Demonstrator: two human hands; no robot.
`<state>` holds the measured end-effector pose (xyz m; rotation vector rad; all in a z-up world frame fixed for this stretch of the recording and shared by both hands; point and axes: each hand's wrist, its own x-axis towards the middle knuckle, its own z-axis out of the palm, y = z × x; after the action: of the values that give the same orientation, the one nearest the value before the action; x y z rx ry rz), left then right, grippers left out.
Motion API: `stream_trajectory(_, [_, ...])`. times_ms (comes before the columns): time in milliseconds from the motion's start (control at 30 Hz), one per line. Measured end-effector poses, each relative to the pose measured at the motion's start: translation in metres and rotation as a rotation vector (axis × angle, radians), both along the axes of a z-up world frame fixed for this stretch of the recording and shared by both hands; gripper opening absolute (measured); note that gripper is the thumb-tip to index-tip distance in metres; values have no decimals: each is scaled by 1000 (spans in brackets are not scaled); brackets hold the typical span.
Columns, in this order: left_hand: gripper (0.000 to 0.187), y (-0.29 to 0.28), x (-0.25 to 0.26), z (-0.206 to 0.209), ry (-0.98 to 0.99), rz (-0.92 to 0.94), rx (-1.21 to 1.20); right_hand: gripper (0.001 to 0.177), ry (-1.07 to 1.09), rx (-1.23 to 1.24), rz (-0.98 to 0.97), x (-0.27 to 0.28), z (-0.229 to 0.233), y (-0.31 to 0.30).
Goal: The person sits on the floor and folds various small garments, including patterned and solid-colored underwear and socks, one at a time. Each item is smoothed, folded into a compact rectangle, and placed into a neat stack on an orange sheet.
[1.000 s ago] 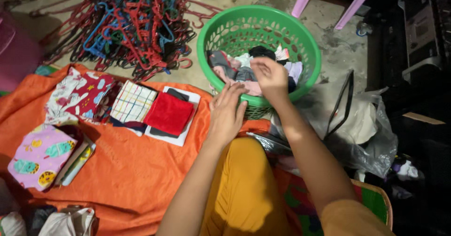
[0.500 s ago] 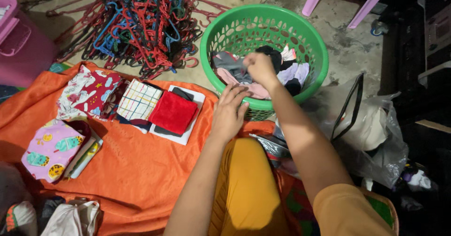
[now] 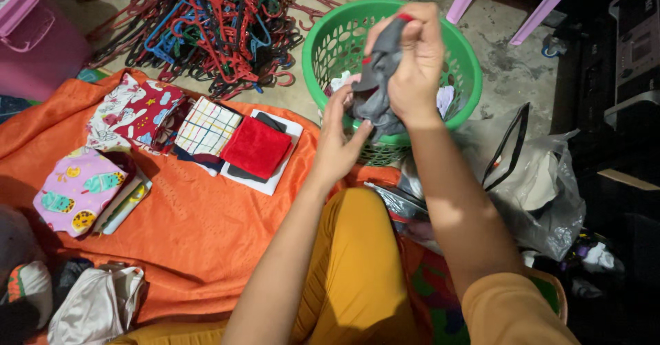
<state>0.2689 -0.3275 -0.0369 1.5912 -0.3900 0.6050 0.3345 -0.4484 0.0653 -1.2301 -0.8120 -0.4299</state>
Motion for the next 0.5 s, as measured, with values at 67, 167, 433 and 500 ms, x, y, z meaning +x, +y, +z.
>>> stream_trajectory(67, [44, -1, -2, 5, 94, -96, -141, 33, 5, -95, -67, -14, 10, 6])
stream_trajectory(167, [22, 13, -11, 8, 318, -287, -378, 26, 14, -127, -88, -32, 26, 6])
stream_trajectory(433, [9, 107, -96, 17, 172, -274, -460, 53, 411, -177, 306, -82, 27, 21])
stream_trajectory(500, [8, 133, -121, 20, 242, -264, -517, 40, 380, -228, 162, -85, 9, 38])
